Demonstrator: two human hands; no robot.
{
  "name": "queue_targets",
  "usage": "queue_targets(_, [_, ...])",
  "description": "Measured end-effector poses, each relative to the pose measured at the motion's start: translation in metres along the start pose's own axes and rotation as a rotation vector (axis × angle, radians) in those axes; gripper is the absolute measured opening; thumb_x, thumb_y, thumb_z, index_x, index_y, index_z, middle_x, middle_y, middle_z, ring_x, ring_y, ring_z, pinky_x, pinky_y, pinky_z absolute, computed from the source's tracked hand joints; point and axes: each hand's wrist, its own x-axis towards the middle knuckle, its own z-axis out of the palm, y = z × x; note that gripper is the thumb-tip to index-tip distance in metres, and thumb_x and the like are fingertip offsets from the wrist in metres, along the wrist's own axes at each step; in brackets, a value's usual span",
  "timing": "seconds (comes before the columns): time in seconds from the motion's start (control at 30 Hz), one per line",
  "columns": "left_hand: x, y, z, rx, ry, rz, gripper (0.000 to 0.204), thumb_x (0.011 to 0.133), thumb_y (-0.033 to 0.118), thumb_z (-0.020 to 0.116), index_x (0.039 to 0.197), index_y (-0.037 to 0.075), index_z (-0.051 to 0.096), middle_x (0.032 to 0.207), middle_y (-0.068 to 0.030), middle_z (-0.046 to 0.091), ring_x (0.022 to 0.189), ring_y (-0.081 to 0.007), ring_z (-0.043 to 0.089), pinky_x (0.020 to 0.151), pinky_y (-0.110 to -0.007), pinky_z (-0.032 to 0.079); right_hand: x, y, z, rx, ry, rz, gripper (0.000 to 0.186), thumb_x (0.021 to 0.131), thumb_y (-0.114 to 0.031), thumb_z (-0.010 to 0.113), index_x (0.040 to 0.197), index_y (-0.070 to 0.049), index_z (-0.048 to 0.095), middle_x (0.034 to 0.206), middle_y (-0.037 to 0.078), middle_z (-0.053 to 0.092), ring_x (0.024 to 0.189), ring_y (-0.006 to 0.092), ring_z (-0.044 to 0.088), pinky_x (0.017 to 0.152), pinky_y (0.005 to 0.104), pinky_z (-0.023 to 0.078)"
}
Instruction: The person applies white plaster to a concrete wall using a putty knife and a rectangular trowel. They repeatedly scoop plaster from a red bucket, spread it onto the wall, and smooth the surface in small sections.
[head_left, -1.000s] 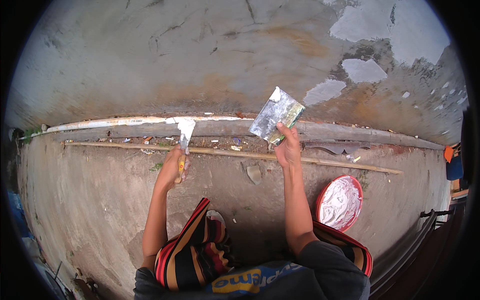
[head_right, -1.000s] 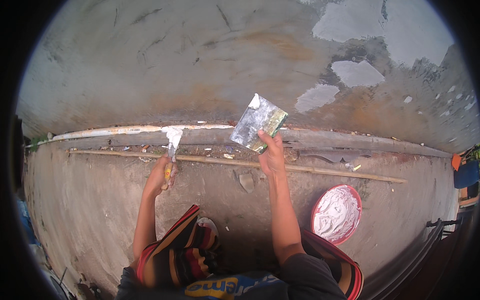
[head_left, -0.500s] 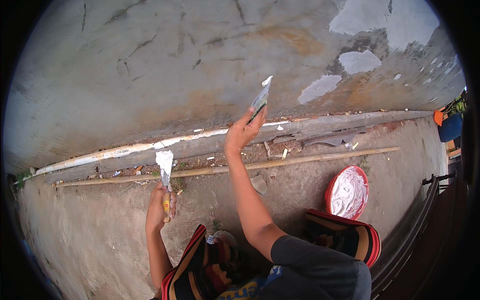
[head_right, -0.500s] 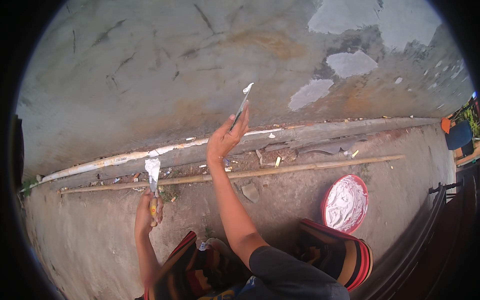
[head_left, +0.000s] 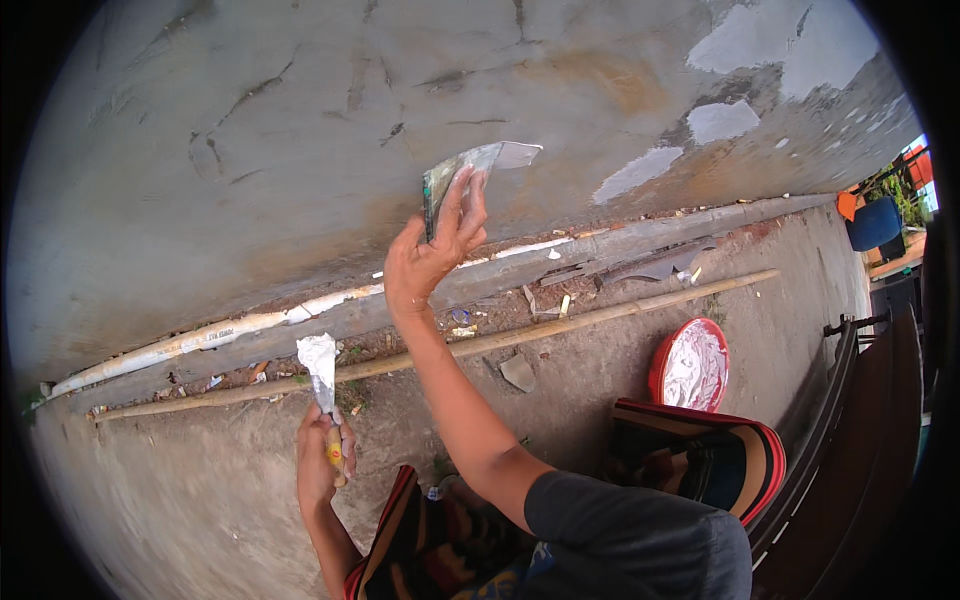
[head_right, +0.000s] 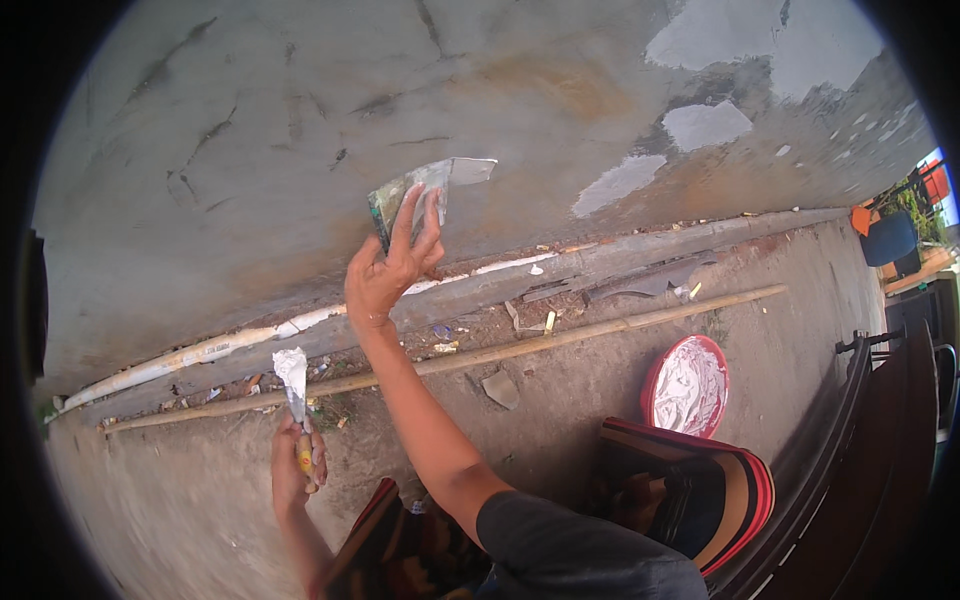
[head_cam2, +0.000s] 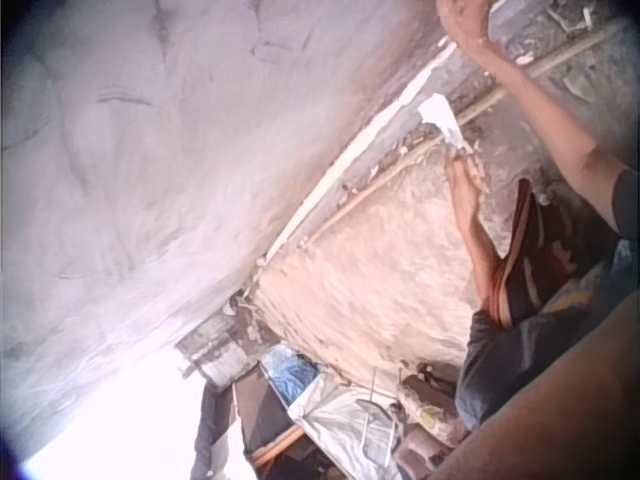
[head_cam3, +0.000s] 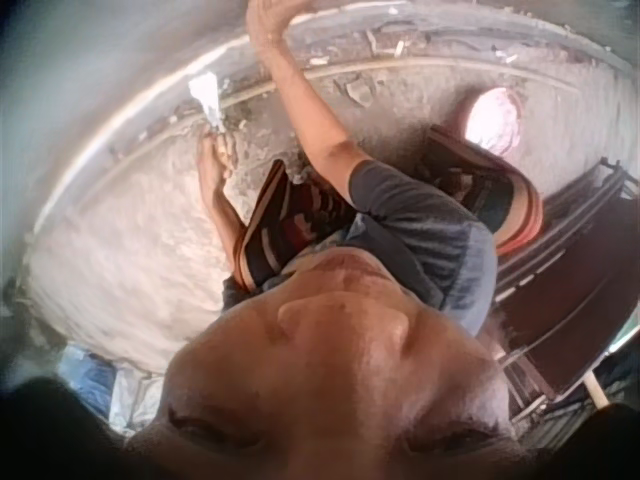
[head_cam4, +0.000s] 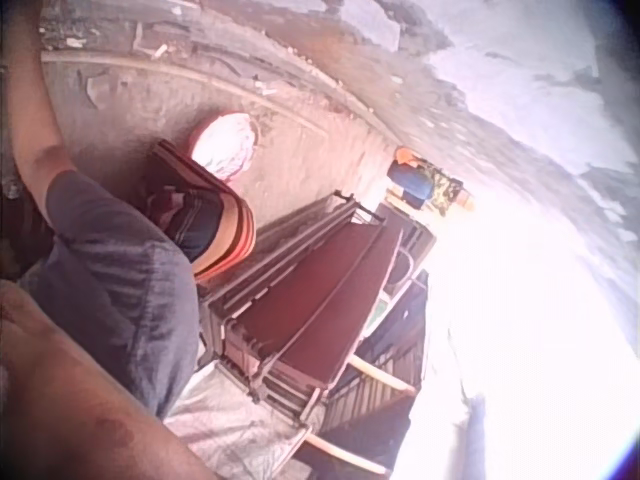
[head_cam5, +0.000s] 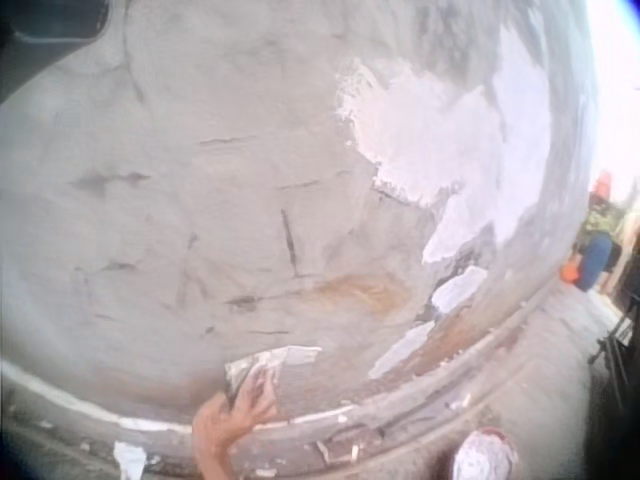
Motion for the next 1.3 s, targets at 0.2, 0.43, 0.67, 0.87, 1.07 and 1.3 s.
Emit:
queue_targets(0.2, [0.016,0.009,0.021,0.060,-0.060,0.056,0.022,0.100,0.028,0.035,0.096,0.008,0.044,0.058,-0.0049,0.046,0.033,-0.0133,0.040,0.030,-0.027,0.037,0.005,0.008,-0.059,0.478,-0.014,0.422,0.047,0.100,-0.012,0.047,0.142,0.007,0.041,0.142,0.025,0.046,0.127,0.0376,0.045,0.106,0.0443,0.034])
queue_targets(0.43, [0.008,0.025,0.028,0.075,-0.118,0.060,0.023,0.101,0.026,0.034,0.097,0.006,0.046,0.062,-0.0059,0.049,0.036,-0.0125,0.042,0.035,-0.026,0.038,0.031,0.035,-0.041,0.191,0.171,0.301,0.043,0.102,-0.016,0.044,0.141,0.003,0.046,0.139,0.022,0.051,0.124,0.0374,0.049,0.104,0.0456,0.036])
queue_targets(0.67, [-0.012,0.017,0.012,0.058,0.020,0.107,0.025,0.099,0.030,0.038,0.099,0.007,0.046,0.058,-0.0049,0.046,0.033,-0.0134,0.038,0.030,-0.026,0.034,0.026,-0.002,-0.030,0.175,0.052,0.109,0.059,0.088,0.001,0.050,0.146,-0.007,0.046,0.143,0.014,0.050,0.123,0.0341,0.049,0.102,0.0443,0.037])
queue_targets(0.87, [-0.018,0.025,0.020,0.046,0.004,0.100,0.025,0.101,0.031,0.037,0.098,0.008,0.046,0.060,-0.0051,0.047,0.035,-0.0122,0.040,0.033,-0.026,0.036,-0.013,-0.037,-0.012,0.215,-0.112,0.000,0.067,0.082,0.006,0.050,0.148,-0.007,0.043,0.145,0.014,0.046,0.127,0.0334,0.045,0.103,0.0434,0.036])
queue_targets(1.07, [-0.005,0.033,0.034,0.025,0.021,0.209,0.024,0.101,0.029,0.035,0.100,0.007,0.046,0.058,-0.0034,0.045,0.033,-0.0111,0.037,0.031,-0.024,0.035,0.018,0.016,-0.073,0.249,-0.065,-0.035,0.067,0.080,0.009,0.049,0.146,-0.005,0.044,0.143,0.013,0.047,0.122,0.0318,0.046,0.105,0.0437,0.034])
queue_targets(1.3, [-0.021,0.041,0.036,0.169,0.026,0.241,0.028,0.101,0.030,0.035,0.099,0.006,0.049,0.058,-0.0029,0.044,0.034,-0.0108,0.039,0.032,-0.024,0.037,0.075,0.105,-0.109,-0.071,-0.195,-0.779,0.055,0.082,0.005,0.052,0.132,-0.017,0.063,0.132,0.003,0.061,0.119,0.0215,0.049,0.100,0.0359,0.037])
